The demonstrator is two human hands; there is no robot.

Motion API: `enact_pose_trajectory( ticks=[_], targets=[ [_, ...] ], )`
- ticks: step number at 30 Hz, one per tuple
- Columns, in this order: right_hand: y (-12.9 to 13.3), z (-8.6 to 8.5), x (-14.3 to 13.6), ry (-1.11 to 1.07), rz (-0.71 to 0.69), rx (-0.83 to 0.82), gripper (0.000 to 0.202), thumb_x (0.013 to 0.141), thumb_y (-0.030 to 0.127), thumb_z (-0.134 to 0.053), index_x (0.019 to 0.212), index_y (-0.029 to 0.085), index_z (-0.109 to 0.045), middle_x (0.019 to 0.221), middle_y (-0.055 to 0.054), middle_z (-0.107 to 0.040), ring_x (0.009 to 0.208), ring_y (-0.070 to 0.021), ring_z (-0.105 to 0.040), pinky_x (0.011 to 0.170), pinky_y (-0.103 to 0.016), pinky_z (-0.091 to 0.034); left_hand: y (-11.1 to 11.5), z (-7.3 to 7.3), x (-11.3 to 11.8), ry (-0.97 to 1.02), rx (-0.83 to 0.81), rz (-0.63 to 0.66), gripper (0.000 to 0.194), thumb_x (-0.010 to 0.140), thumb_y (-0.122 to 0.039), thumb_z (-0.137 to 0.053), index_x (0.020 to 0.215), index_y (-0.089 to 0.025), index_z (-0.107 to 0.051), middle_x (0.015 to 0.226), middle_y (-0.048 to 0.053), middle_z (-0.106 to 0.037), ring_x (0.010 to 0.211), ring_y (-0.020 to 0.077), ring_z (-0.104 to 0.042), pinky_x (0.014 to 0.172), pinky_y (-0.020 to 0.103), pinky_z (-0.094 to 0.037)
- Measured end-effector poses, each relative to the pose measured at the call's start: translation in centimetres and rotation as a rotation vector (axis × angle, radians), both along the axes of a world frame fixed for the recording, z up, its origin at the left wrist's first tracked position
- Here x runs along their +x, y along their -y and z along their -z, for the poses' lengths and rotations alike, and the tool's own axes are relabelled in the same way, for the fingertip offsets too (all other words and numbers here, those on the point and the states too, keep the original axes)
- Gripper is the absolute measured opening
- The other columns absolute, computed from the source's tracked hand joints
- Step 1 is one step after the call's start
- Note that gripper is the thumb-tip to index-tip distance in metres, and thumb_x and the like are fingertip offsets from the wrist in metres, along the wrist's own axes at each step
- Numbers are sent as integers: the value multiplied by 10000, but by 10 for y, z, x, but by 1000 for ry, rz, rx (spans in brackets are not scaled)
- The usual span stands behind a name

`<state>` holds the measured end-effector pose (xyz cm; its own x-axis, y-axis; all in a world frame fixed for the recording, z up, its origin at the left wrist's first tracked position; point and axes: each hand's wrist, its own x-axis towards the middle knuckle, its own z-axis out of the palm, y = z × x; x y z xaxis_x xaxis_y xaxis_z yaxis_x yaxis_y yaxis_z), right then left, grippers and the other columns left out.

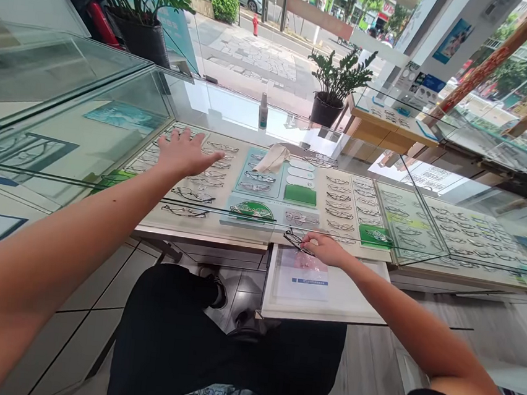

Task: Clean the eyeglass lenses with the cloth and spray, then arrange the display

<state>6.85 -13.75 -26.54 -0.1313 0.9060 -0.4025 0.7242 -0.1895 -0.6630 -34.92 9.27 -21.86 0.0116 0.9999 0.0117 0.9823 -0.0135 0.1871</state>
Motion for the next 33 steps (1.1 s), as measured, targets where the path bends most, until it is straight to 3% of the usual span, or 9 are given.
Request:
enact_pose_trajectory(
  ticks=[3,5,8,16,24,33],
  targets=[
    [-17,19,2,66,90,76,243,936,516,-691,959,289,-775,1205,-77,-844,1064,-332,-756,972,-490,-614,1,0,-1,-9,1,-8,1187,1004,-964,-259,1869,-153,-313,1953,223,-183,1808,499,-128,1430,699,-114],
    [-31,28,5,49,100,163,250,919,520,-697,918,280,-766,1195,-97,-823,1151,-348,-740,1047,-496,-593,1,0,-1,-10,8,-12,1167,1012,-936,-285,1869,-144,-311,1953,229,-178,1807,507,-131,1428,703,-117],
    [-53,34,14,18,107,290,267,929,492,-621,886,259,-745,1126,-96,-801,1180,-323,-728,1147,-481,-545,2,0,-2,-3,10,-11,1162,1007,-929,-297,1874,-156,-301,1955,226,-170,1808,510,-129,1426,709,-118],
    [-121,55,39,87,139,475,315,1026,428,-514,936,253,-760,1180,-108,-795,1228,-303,-683,1185,-462,-497,2,3,-7,-7,3,-21,1172,984,-963,-272,1885,-215,-290,1965,181,-164,1821,465,-118,1436,696,-119],
    [-192,75,44,330,2,537,313,1035,324,-565,922,198,-829,1252,-186,-787,1274,-367,-599,1197,-557,-432,5,2,-8,-29,-11,-38,1167,1003,-952,-239,1890,-193,-266,1969,180,-141,1820,464,-123,1436,689,-122],
    [-224,83,44,525,-230,524,318,1058,261,-596,1033,179,-902,1328,-199,-781,1368,-396,-572,1207,-566,-399,8,1,-7,-44,-12,-50,1142,1013,-938,-282,1890,-209,-268,1969,171,-148,1811,485,-147,1429,688,-138]
  ],
)
